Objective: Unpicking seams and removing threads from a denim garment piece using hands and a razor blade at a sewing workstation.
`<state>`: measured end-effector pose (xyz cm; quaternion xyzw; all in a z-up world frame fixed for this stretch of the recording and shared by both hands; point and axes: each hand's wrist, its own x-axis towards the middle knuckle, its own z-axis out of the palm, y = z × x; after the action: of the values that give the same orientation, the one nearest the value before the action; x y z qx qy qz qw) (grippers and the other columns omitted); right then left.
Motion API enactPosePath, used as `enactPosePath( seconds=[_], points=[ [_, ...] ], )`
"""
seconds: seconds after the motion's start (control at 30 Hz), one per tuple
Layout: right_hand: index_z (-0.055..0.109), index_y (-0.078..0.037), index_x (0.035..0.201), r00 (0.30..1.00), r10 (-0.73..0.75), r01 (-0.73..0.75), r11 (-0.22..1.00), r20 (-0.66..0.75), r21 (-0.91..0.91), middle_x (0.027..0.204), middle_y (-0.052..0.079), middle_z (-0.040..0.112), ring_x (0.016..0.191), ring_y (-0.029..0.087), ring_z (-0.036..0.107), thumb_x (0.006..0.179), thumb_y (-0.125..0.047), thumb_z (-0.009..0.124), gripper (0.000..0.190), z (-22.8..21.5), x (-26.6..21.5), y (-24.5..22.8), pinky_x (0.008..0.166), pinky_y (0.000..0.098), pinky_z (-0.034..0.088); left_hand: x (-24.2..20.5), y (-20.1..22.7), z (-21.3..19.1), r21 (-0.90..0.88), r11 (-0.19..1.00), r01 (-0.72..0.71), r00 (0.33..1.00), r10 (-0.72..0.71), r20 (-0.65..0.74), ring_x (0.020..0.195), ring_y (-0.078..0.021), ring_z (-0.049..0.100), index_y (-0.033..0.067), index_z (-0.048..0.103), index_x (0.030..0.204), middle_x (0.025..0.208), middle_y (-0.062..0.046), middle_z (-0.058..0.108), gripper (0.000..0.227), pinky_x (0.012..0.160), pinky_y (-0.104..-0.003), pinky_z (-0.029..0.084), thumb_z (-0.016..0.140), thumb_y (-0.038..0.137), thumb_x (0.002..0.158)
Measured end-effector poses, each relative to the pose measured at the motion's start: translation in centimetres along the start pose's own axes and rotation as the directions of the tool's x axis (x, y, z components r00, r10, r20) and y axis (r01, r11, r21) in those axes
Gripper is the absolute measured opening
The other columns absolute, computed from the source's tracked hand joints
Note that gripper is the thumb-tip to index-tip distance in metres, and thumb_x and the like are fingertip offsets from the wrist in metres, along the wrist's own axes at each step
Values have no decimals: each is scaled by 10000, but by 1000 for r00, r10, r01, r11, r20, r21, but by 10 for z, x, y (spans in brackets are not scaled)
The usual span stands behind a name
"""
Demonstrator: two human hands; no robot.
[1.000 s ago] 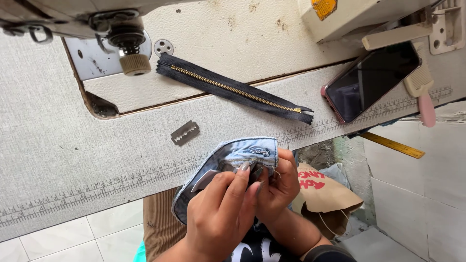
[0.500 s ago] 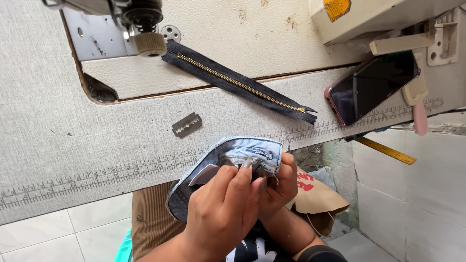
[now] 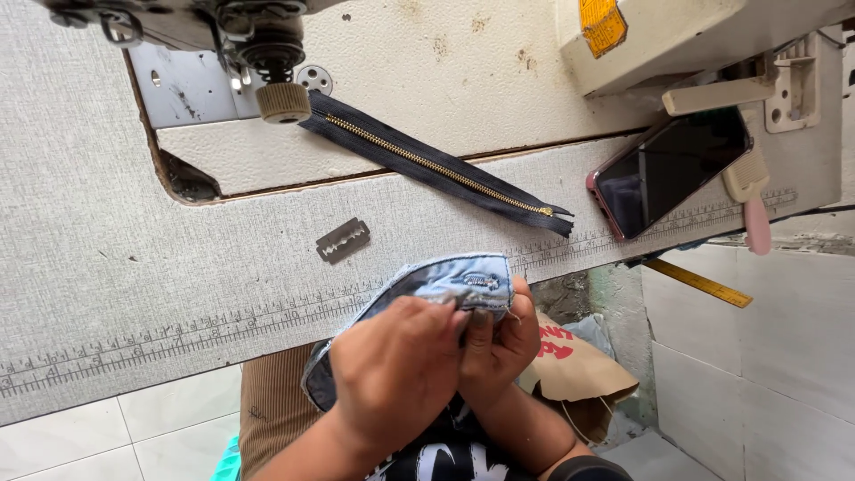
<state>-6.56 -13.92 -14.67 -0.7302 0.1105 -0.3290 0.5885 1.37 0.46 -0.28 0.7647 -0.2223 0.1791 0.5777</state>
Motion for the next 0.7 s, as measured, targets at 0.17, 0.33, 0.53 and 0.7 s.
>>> enactPosePath(
  seconds=[0.17, 0.33, 0.53, 0.7],
  points=[
    [558, -34, 1078, 997, 74, -75, 994, 17, 84, 1148, 70, 550, 978, 144, 562, 1025, -244, 605, 221, 23, 21, -33, 877, 281, 470, 12, 13, -18, 116, 989, 88, 994, -96, 61, 569, -231, 600, 9, 618, 1034, 796, -98, 648, 136, 481, -339, 436, 598, 141, 1005],
    [594, -42, 1321, 988, 142, -127, 969, -57, 214, 1497, 115, 565, 1252, 192, 618, 1024, -135, 639, 315, 5, 2, -3, 1066, 359, 514, 4, 16, -14, 297, 954, 47, 991, -82, 106, 553, -236, 577, 37, 676, 1020, 815, -51, 644, 200, 455, -347, 425, 611, 225, 1002],
    [557, -61, 976, 993, 40, -51, 994, 109, 100, 990, 37, 500, 862, 132, 454, 1023, -268, 566, 213, 25, 34, -44, 778, 289, 400, 4, 13, -14, 374, 927, -30, 989, -27, 146, 575, -211, 565, 43, 677, 1011, 798, -33, 623, 209, 436, -345, 399, 601, 237, 1017],
    [580, -24, 1061, 996, 46, -55, 992, 78, 113, 1189, 103, 591, 1005, 173, 544, 1023, -183, 584, 164, 21, 27, -35, 886, 317, 462, 5, 13, -15, 377, 925, -48, 987, -15, 163, 564, -209, 532, 34, 684, 1005, 773, -39, 580, 192, 436, -349, 399, 623, 216, 1006]
  ],
)
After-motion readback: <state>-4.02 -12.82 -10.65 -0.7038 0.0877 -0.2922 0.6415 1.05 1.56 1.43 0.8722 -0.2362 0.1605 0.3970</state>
